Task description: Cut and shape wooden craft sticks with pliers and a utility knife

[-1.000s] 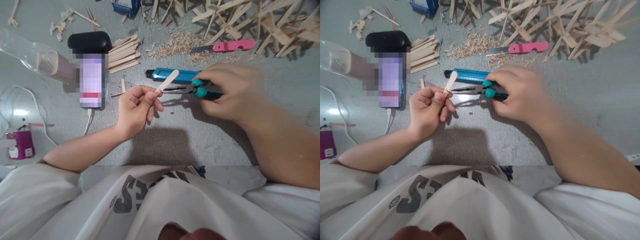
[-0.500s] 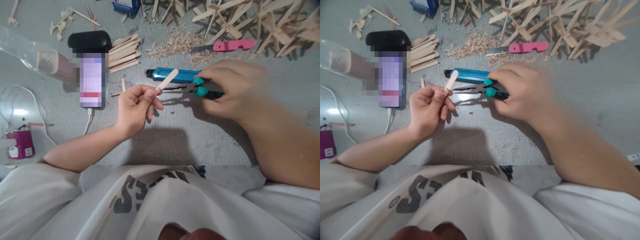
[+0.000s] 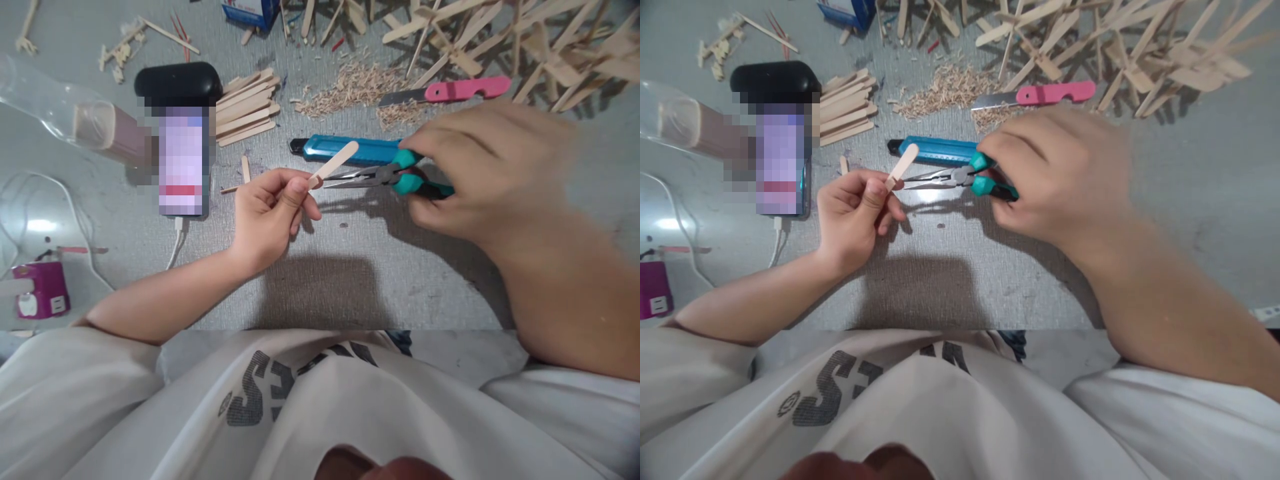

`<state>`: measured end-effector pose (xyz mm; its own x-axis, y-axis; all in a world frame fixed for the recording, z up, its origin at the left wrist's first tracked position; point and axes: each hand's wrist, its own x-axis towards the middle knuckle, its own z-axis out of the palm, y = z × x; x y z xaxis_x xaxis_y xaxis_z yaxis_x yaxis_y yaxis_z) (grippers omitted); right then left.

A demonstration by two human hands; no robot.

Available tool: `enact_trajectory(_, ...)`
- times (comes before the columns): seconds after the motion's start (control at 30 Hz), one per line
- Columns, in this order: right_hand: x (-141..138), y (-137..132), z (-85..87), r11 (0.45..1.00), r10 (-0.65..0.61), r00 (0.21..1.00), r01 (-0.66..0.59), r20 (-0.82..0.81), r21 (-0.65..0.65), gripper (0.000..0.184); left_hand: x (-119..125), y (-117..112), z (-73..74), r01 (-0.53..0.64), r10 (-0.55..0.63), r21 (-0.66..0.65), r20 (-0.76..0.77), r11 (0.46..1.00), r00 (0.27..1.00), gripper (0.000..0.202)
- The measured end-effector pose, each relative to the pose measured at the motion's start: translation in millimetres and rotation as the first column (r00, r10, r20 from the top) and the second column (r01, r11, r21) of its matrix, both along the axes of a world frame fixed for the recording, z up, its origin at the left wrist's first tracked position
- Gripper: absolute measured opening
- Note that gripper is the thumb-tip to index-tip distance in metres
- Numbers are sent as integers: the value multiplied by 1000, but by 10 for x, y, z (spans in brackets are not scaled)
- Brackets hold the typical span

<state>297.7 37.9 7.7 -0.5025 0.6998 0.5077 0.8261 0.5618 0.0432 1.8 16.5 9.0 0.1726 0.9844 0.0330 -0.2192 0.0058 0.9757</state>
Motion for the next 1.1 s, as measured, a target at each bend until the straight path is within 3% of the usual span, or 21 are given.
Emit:
enact_trajectory(0.17, 9, 9, -19, 999, -40, 999, 40, 14, -21, 43, 6, -2, -4, -10, 10, 32, -6, 999, 1000, 49)
enact_trajectory(0.3, 9, 14, 23, 995, 71, 987, -80, -144, -58, 48, 20, 6, -20, -27, 29, 85, -32, 996, 999, 49)
enact_trajectory(0.57, -95, -57, 205, 926, 120, 949, -213, -293, -313, 34, 22, -18, -4, -34, 55, 172, -122, 984, 991, 53)
enact_trajectory(0.83, -136, -80, 244, 883, 136, 918, -283, -372, -376, 18, 39, -47, -17, -63, 110, 276, -157, 959, 981, 45)
enact_trajectory(1.1, -138, -43, 284, 804, 145, 897, -353, -418, -478, 17, 9, -59, 0, -18, 85, 318, -198, 948, 977, 38)
